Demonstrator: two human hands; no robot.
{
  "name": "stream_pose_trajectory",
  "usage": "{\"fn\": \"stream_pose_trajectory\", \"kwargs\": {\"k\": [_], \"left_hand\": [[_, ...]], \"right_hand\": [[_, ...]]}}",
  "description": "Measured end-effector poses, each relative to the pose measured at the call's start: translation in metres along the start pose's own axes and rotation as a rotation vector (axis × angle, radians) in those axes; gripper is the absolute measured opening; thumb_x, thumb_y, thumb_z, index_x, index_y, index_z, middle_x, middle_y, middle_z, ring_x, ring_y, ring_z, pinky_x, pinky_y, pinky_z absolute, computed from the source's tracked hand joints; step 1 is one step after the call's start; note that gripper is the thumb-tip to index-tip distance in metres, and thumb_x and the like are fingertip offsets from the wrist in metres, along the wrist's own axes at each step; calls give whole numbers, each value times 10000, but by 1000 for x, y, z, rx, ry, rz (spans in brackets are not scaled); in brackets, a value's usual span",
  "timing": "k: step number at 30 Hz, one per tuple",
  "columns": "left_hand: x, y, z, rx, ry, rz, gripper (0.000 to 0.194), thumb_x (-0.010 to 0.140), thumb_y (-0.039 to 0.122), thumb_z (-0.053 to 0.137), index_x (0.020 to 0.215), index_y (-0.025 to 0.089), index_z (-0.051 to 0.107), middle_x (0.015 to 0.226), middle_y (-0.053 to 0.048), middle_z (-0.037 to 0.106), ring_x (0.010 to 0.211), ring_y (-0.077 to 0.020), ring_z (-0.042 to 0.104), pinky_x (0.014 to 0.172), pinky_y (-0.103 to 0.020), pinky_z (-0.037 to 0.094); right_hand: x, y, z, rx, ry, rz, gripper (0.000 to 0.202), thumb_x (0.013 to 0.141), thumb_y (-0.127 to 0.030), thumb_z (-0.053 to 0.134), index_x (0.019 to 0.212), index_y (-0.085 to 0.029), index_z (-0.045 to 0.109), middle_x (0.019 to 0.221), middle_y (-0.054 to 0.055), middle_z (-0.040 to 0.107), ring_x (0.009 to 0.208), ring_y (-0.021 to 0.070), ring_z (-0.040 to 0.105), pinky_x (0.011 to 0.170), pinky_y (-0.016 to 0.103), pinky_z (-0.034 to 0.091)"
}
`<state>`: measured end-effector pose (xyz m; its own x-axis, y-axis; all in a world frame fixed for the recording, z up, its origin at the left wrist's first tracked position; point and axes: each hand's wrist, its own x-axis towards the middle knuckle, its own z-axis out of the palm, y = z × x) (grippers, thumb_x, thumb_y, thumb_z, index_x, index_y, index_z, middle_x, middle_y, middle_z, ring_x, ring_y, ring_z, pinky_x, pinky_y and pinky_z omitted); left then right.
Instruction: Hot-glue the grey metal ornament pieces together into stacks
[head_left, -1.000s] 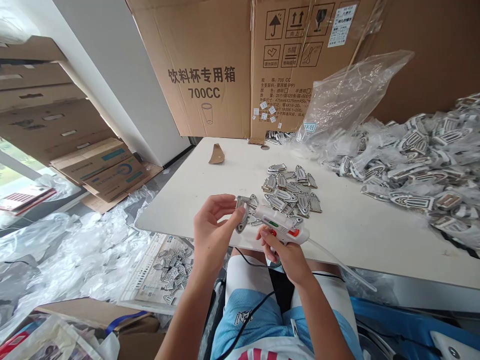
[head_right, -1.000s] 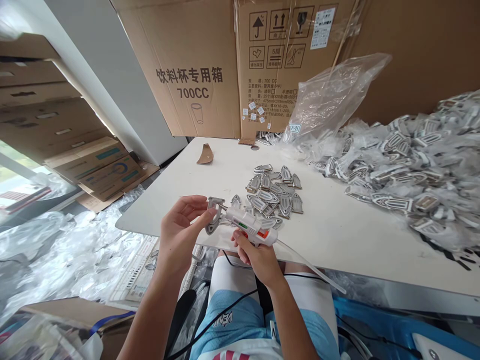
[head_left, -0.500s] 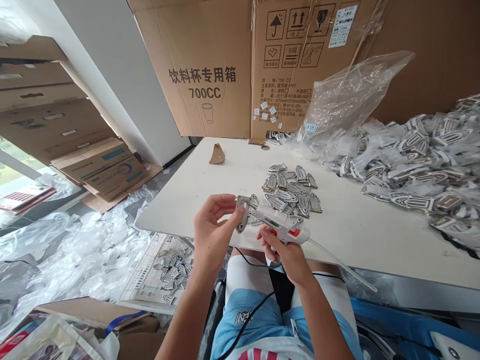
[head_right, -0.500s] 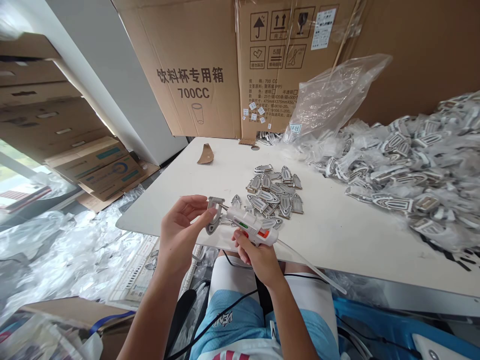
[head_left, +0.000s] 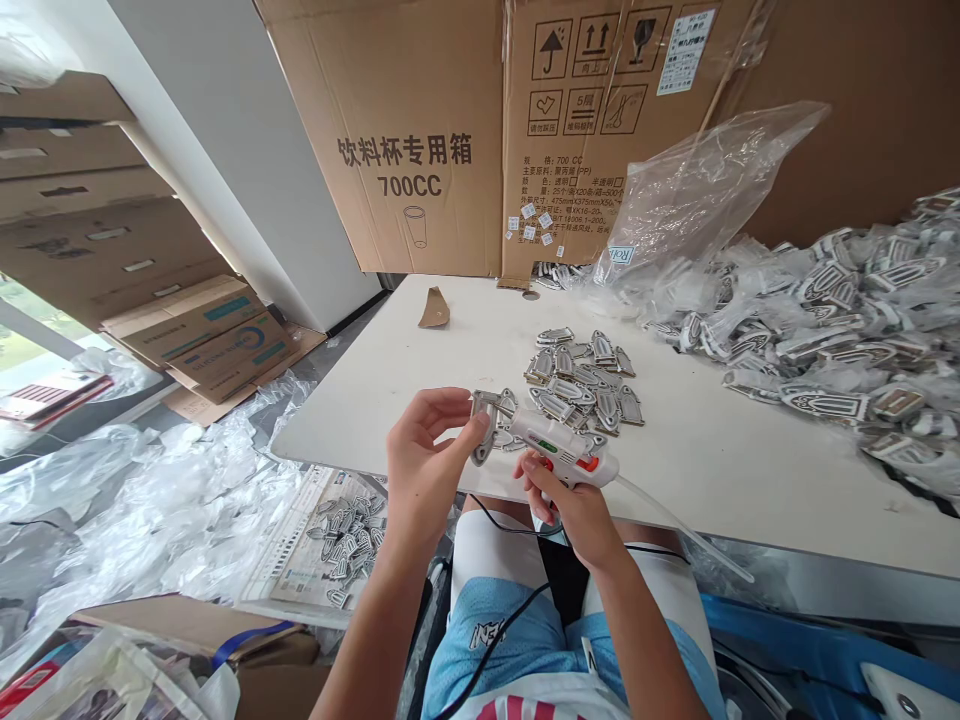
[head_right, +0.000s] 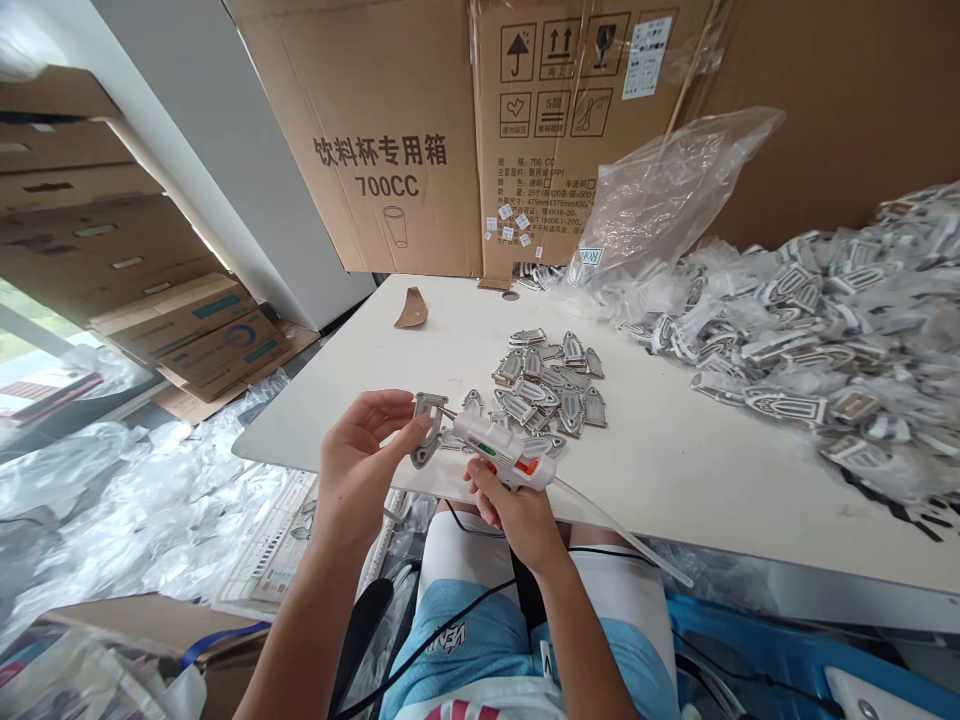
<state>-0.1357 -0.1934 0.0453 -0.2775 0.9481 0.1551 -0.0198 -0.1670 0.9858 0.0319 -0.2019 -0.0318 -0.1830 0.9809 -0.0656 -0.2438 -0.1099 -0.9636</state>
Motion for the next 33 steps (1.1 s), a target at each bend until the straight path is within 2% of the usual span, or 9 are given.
{"fn": "stream_pose_trajectory", "kwargs": {"k": [9, 13, 16, 21, 27, 33], "left_hand": [[1, 1, -1, 46, 27, 20, 227, 819, 310, 873, 1001, 246, 753, 965, -42, 755, 943, -202, 733, 708, -275, 604], [2, 3, -1, 70, 39, 33, 229, 808, 299, 877, 991, 246, 751, 945, -39, 746, 950, -209, 733, 703, -284, 614], [1, 5, 0, 115, 62, 58, 224, 800, 287, 882, 976, 246, 749, 925, -36, 745, 938, -211, 734, 698, -293, 629], [-3, 6, 3, 231, 88, 159, 154, 839, 273, 844, 957, 253, 748, 935, -25, 764, 913, -204, 749, 707, -304, 647], [-6, 6, 6, 361, 99, 307, 87, 866, 239, 796, 947, 262, 773, 928, -4, 787, 882, -191, 746, 757, -330, 678], [-6, 5, 4, 357, 100, 311, 76, 880, 231, 798, 948, 255, 772, 931, 5, 783, 850, -170, 740, 741, -307, 670]], "right_hand": [[1, 2, 0, 9, 10, -4, 384, 946, -578, 730, 889, -198, 717, 521, -65, 446, 470, 104, 336, 487, 266, 272], [1, -2, 0, 13, -14, 8, 367, 960, -557, 728, 941, -191, 744, 754, 1, 638, 484, 77, 339, 490, 274, 266], [1, -4, 2, 16, -15, 10, 360, 954, -556, 736, 999, -200, 761, 905, 28, 691, 488, 63, 351, 489, 270, 259], [2, -6, 2, 20, 1, 21, 406, 922, -592, 754, 1056, -210, 763, 883, 26, 699, 475, 69, 370, 470, 259, 267], [2, -5, 0, 5, -16, 5, 403, 941, -598, 735, 1033, -207, 759, 849, 18, 688, 466, 64, 361, 466, 258, 277], [2, -5, 0, 16, -28, 11, 385, 955, -572, 736, 1039, -197, 740, 868, 26, 700, 478, 55, 364, 481, 254, 281]]}}
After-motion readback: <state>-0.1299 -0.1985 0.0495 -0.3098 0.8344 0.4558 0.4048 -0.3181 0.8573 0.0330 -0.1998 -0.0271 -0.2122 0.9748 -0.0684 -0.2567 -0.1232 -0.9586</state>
